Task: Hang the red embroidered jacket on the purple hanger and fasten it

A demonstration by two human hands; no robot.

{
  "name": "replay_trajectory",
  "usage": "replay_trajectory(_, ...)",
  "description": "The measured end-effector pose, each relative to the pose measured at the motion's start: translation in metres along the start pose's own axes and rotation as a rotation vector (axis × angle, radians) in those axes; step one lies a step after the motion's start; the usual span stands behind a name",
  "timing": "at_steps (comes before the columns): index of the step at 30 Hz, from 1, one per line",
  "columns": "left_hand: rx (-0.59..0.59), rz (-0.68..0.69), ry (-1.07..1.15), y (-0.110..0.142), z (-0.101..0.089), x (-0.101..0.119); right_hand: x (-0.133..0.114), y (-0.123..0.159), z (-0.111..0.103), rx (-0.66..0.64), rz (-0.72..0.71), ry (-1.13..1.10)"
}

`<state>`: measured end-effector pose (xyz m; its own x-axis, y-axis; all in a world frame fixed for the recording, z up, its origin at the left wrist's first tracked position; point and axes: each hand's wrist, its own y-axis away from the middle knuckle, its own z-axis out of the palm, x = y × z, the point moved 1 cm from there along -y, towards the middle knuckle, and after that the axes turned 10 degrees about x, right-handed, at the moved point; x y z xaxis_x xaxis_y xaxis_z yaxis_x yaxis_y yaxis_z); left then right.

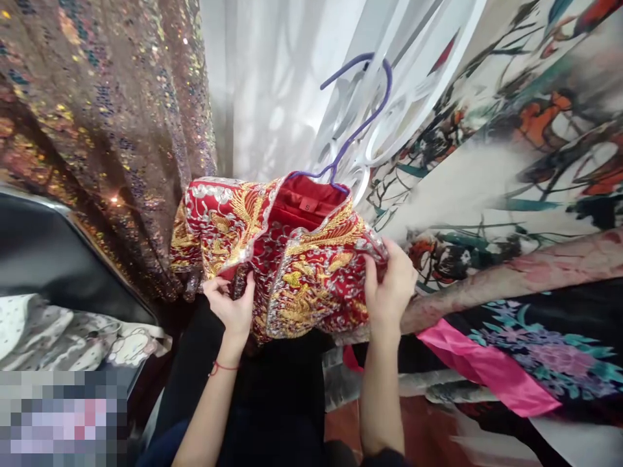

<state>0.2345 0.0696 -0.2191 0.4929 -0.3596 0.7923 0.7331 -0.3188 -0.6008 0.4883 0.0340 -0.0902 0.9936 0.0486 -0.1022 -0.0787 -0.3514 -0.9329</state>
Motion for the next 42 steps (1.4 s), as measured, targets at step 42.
replay_trajectory(42,-0.934,0.17,-0.305,-0.022,0.027,0.071,-0.002,-0.006,0.042,0.039,0.034,0.065)
